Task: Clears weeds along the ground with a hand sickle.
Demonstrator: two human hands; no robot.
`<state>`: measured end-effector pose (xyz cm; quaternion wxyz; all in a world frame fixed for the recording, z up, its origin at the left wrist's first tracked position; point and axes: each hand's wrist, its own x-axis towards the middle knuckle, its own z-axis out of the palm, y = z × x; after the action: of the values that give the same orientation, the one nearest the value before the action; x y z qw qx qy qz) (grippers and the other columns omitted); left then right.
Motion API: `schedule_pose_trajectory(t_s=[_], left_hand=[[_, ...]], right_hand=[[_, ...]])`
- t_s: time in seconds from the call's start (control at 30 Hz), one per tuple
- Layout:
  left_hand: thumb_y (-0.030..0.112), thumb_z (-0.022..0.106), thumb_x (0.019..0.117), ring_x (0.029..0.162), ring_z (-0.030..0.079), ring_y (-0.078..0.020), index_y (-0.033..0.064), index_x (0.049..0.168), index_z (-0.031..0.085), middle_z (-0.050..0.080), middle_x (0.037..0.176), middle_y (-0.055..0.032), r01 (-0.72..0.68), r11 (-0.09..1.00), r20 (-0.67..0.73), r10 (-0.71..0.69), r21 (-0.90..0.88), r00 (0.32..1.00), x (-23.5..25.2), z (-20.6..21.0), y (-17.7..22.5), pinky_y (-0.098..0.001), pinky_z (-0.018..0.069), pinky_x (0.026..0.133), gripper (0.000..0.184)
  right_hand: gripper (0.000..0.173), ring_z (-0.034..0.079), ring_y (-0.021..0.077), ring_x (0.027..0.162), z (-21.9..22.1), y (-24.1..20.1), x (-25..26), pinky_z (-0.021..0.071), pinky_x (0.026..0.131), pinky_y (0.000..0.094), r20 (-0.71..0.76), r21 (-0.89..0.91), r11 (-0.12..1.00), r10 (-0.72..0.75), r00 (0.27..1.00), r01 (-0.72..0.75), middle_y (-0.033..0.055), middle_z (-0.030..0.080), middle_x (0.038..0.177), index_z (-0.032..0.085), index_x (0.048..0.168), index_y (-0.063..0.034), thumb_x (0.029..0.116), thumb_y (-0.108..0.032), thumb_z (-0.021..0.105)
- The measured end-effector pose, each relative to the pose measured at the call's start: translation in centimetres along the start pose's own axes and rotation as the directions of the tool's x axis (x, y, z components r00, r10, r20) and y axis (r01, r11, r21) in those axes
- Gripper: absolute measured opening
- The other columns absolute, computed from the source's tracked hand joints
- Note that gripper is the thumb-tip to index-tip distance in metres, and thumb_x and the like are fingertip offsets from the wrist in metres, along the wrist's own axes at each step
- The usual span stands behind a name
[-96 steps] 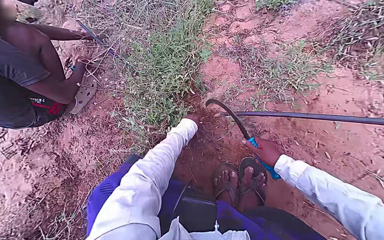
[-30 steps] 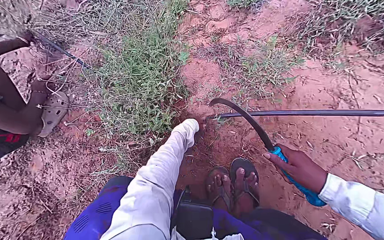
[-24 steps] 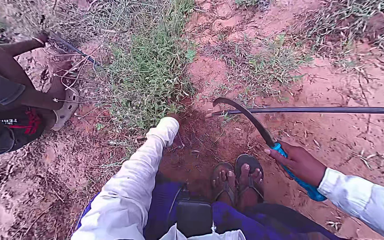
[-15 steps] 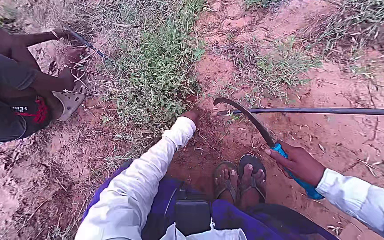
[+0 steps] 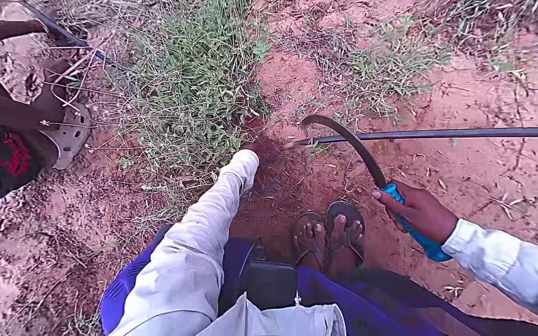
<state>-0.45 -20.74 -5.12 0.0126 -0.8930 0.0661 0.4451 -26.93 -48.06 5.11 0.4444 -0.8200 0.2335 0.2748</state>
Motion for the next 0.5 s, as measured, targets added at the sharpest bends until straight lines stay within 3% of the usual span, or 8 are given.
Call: schedule_pose_trajectory(t_s=[0.13,0.2,0.27,0.33,0.4,0.5], left_hand=[[0.013,0.056,0.1061,0.147,0.042,-0.0437,-0.0105,0.147,0.046,0.046,0.153,-0.0316,-0.011,0.986,0.010,0.009,0.167,1.000,-4.0,-2.0,-4.3,-0.0573,0.0306,0.121,0.048],[0.009,0.060,0.1042,0.149,0.039,-0.0445,-0.0074,0.150,0.044,0.045,0.155,-0.0313,-0.079,0.987,0.000,0.079,0.142,0.997,-7.2,-2.9,-6.0,-0.0576,0.0273,0.123,0.051],[0.021,0.062,0.1055,0.148,0.041,-0.0436,-0.0033,0.153,0.043,0.047,0.154,-0.0293,-0.163,0.983,-0.002,0.164,0.079,0.986,-11.2,-3.3,-7.4,-0.0597,0.0264,0.124,0.056],[0.029,0.048,0.1115,0.136,0.054,-0.0423,-0.0056,0.139,0.059,0.060,0.139,-0.0291,-0.332,0.943,0.026,0.332,0.013,0.943,-16.1,-3.5,-7.5,-0.0590,0.0351,0.118,0.046],[0.022,0.045,0.1124,0.125,0.062,-0.0372,-0.0084,0.126,0.066,0.067,0.126,-0.0268,-0.535,0.836,0.114,0.547,-0.126,0.829,-22.4,-2.7,-7.5,-0.0527,0.0410,0.112,0.039],[0.010,0.055,0.1045,0.117,0.064,-0.0278,-0.0116,0.122,0.068,0.070,0.122,-0.0246,-0.721,0.551,0.055,0.808,-0.420,0.586,-29.8,0.6,-10.1,-0.0401,0.0457,0.107,0.030]], right_hand=[[0.046,0.057,0.0120,0.051,0.2,-0.7,-0.3,0.0517,0.053,0.0305,-0.013,-0.046,0.999,-0.028,1.000,0.028,0.0018,0.053,0.067,0.055,0.115,0.0002,0.1066,-0.045,0.051],[0.047,0.056,0.0111,0.049,0.6,-0.9,-0.5,0.0510,0.051,0.0299,-0.012,-0.072,0.996,-0.048,0.999,0.047,0.0014,0.053,0.065,0.055,0.115,0.0010,0.1067,-0.045,0.051],[0.049,0.055,0.0106,0.047,1.1,-1.3,-0.8,0.0505,0.049,0.0302,-0.010,-0.105,0.991,-0.080,0.997,0.079,0.0002,0.054,0.063,0.056,0.114,0.0000,0.1055,-0.048,0.050],[0.053,0.057,0.0139,0.049,0.9,-2.1,-1.3,0.0510,0.050,0.0355,-0.021,-0.168,0.978,-0.128,0.992,0.123,0.0027,0.055,0.065,0.056,0.116,0.0013,0.1048,-0.050,0.049],[0.062,0.057,0.0171,0.051,0.7,-2.8,-2.6,0.0501,0.051,0.0400,-0.029,-0.242,0.953,-0.194,0.980,0.182,0.0058,0.055,0.067,0.057,0.117,0.0033,0.1023,-0.056,0.048],[0.071,0.056,0.0155,0.049,0.3,-3.9,-4.6,0.0498,0.049,0.0393,-0.039,-0.299,0.922,-0.270,0.962,0.247,0.0041,0.055,0.065,0.057,0.116,0.0037,0.0971,-0.065,0.049]])
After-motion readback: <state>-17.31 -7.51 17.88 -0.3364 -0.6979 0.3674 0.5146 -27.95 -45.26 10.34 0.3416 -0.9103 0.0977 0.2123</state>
